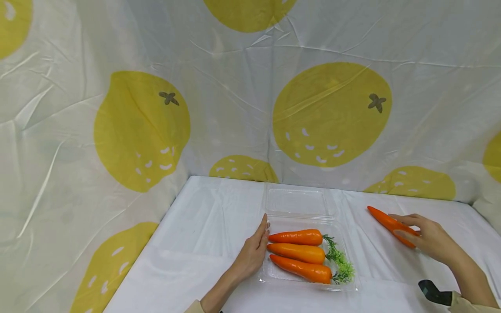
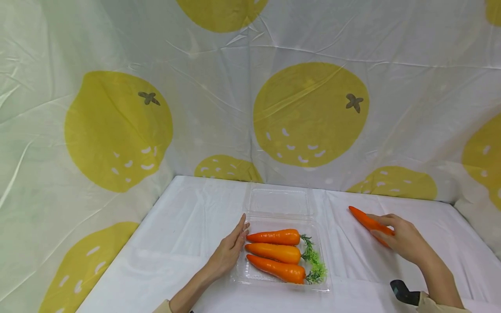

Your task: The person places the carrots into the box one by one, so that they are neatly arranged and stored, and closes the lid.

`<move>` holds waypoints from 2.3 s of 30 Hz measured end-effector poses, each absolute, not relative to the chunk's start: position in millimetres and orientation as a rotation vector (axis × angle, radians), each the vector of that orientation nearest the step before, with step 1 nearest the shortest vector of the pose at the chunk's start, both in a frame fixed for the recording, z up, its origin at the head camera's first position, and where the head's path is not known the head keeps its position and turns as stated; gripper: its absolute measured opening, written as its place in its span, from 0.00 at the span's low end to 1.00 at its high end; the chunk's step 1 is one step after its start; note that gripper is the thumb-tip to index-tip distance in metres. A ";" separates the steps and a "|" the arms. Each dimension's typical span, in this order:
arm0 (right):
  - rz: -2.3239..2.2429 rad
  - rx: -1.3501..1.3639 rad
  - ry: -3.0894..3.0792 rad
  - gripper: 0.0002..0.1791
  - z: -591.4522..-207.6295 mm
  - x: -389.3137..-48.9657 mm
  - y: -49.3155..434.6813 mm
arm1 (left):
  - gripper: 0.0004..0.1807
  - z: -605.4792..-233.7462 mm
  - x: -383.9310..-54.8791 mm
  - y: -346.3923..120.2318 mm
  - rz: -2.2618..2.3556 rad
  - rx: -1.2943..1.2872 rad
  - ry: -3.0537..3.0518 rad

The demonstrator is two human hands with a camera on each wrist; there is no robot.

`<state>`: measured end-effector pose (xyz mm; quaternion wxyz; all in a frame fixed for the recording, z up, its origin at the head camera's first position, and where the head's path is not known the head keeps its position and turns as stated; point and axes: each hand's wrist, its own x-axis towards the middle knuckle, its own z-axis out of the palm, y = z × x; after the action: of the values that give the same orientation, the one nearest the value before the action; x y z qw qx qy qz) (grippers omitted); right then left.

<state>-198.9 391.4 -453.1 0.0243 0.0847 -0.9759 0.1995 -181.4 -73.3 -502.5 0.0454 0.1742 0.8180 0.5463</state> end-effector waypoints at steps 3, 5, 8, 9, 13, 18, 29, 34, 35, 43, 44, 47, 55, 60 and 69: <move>0.618 0.252 -3.032 0.26 -454.2 -200.0 393.3 | 0.32 -502.8 -181.9 -73.3 1.665 0.541 2.499; 0.613 0.249 -3.036 0.26 -455.1 -200.5 394.7 | 0.32 -502.3 -181.7 -73.3 1.664 0.544 2.501; 0.606 0.250 -3.034 0.26 -457.0 -201.2 396.8 | 0.32 -501.6 -180.7 -73.7 1.660 0.549 2.506; 0.602 0.249 -3.036 0.26 -457.7 -201.6 397.6 | 0.32 -501.3 -180.2 -73.8 1.660 0.552 2.508; 0.602 0.247 -3.039 0.26 -460.7 -202.9 401.4 | 0.32 -500.7 -178.7 -74.4 1.665 0.553 2.507; 0.598 0.252 -3.026 0.25 -464.8 -204.1 405.0 | 0.32 -502.0 -181.1 -73.7 1.669 0.536 2.503; 0.573 0.197 -3.066 0.25 -474.6 -208.1 410.6 | 0.32 -500.5 -179.6 -74.0 1.671 0.550 2.503; 0.572 0.184 -3.085 0.26 -477.9 -210.2 409.1 | 0.32 -501.5 -181.7 -73.4 1.666 0.544 2.498; 0.569 0.188 -3.081 0.26 -478.3 -210.2 408.9 | 0.32 -501.9 -182.1 -73.3 1.666 0.541 2.495; 0.559 0.174 -3.117 0.28 -478.1 -209.7 409.4 | 0.32 -502.8 -182.7 -73.3 1.665 0.526 2.490; 0.558 0.173 -3.124 0.29 -478.0 -209.7 409.5 | 0.32 -502.9 -182.7 -73.4 1.664 0.524 2.492; 0.558 0.174 -3.134 0.30 -477.2 -209.9 409.0 | 0.32 -503.3 -182.6 -73.3 1.659 0.522 2.499; 0.592 0.211 -3.105 0.28 -473.6 -207.1 410.0 | 0.32 -503.9 -182.6 -73.3 1.662 0.518 2.495; 0.611 0.286 -3.054 0.25 -470.1 -204.5 407.6 | 0.32 -503.5 -182.7 -73.3 1.662 0.524 2.494; 0.694 0.349 -2.979 0.26 -459.4 -200.2 396.1 | 0.32 -503.0 -180.9 -73.8 1.662 0.537 2.500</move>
<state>-200.2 396.1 -459.4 0.0316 0.1134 -0.9671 0.2254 -180.9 -73.8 -503.0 0.0459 0.1758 0.8190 0.5443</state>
